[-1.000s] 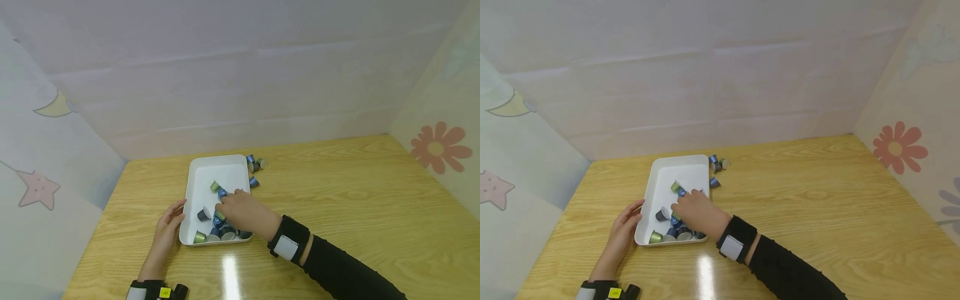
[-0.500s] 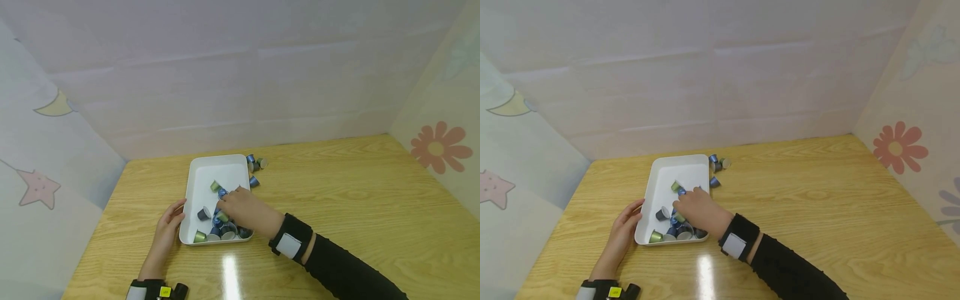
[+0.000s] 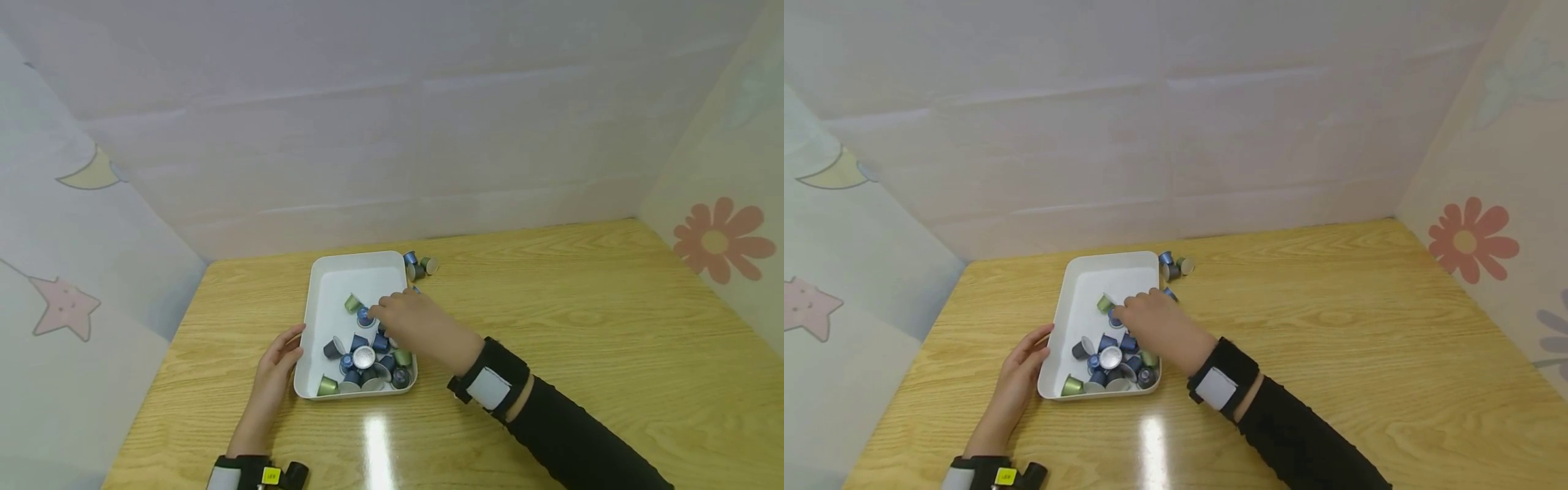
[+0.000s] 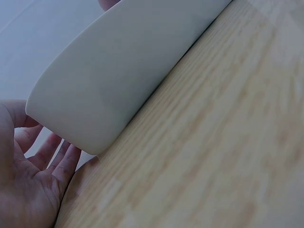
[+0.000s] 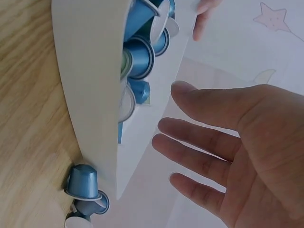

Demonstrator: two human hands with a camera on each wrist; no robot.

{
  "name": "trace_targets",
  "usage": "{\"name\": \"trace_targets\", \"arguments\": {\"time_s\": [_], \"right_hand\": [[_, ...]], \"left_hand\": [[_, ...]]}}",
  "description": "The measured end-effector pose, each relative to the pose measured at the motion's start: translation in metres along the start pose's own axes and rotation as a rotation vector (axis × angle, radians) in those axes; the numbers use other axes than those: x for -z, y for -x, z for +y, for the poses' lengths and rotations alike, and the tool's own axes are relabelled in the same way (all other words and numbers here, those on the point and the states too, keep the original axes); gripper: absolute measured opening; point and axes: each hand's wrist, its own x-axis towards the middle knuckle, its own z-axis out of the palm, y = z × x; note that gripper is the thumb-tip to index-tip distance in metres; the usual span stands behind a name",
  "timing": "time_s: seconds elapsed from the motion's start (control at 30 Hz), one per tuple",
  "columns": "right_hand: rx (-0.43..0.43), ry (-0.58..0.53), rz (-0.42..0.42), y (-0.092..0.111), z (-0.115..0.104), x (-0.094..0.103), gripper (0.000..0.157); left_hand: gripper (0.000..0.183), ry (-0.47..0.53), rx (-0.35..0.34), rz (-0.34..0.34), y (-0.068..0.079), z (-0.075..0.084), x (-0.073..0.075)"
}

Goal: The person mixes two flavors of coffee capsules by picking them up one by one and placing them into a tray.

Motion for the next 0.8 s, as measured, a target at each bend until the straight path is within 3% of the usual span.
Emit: {"name": "trace_targets", "arguments": {"time_s": [0.23,0.47,0.8], "right_hand": [[-0.008,-0.078,0.069,0.002,0.018,0.000,0.032],[-0.145,-0.199,0.032,0.006,0.038,0.003,0.034],[-0.297,-0.287,-0.004,0.012,0.073,-0.010,0.037]], "left_hand": [[0.043,-0.003,0.006,-0.011,0.000,0.000,0.000],[0.043,-0.008,0.008,-0.004,0.001,0.001,0.001],[0.043,-0.026,0.004,-0.012,0.000,0.001,0.001]]}}
